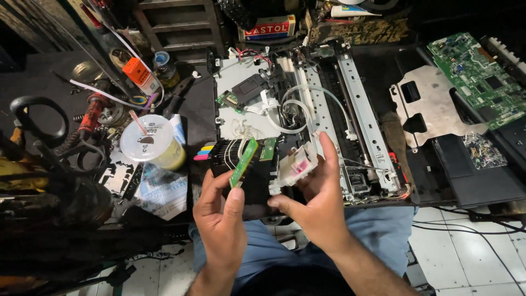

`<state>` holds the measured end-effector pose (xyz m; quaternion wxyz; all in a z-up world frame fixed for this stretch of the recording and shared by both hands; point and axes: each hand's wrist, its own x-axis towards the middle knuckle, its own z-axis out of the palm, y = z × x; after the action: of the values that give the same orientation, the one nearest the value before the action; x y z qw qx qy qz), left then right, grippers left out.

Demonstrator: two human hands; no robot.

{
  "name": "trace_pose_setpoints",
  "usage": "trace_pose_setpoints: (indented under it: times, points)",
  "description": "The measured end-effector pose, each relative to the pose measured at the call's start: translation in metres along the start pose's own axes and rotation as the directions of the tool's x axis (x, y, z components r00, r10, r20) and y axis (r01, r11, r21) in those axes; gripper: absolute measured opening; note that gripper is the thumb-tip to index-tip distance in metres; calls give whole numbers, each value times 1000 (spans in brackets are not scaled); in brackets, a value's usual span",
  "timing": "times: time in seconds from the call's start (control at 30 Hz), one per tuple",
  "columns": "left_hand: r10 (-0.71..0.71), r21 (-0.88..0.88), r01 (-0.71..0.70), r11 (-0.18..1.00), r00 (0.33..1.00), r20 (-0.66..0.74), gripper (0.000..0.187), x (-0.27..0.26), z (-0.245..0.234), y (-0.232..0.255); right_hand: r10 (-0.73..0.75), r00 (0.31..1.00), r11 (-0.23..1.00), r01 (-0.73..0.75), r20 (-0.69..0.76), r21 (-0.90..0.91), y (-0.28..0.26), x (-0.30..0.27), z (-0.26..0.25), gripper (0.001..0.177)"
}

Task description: The person cleans a green circuit board with a brush, then sets it aside. They then pick up a small white plastic component with attached wires and a green circuit board, cleaning it with the brush as well.

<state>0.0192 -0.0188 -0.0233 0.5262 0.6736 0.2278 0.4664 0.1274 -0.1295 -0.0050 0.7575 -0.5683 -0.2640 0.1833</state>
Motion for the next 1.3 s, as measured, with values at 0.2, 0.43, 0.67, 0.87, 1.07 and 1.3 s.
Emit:
trace_pose_setpoints:
  times: [0.2,0.43,0.67,0.87,1.07,1.3]
  points:
    - [-133,-120,119,986,983,-122,28,-3,2,-14,63,998,997,-63,-5,-53,-10,-6,3,111]
    - [-37,7,38,999,992,-122,29,-8,0,-17,41,999,998,-41,6,-45,-10,-7,3,114]
    - [6,-101,-21,995,989,-151,30,-7,1,-13,117,986,989,-127,121,79,-13,4,-9,117]
    - [37,63,-40,997,998,41,25,1,-1,11,144,969,980,-167,199,105,-16,10,-13,127]
    - [-53,32,52,998,999,3,27,3,3,14,142,976,986,-155,167,68,-12,12,-13,131]
    - [-196,-164,177,970,974,-109,24,0,11,-7,78,994,993,-84,70,87,-2,9,-10,111]
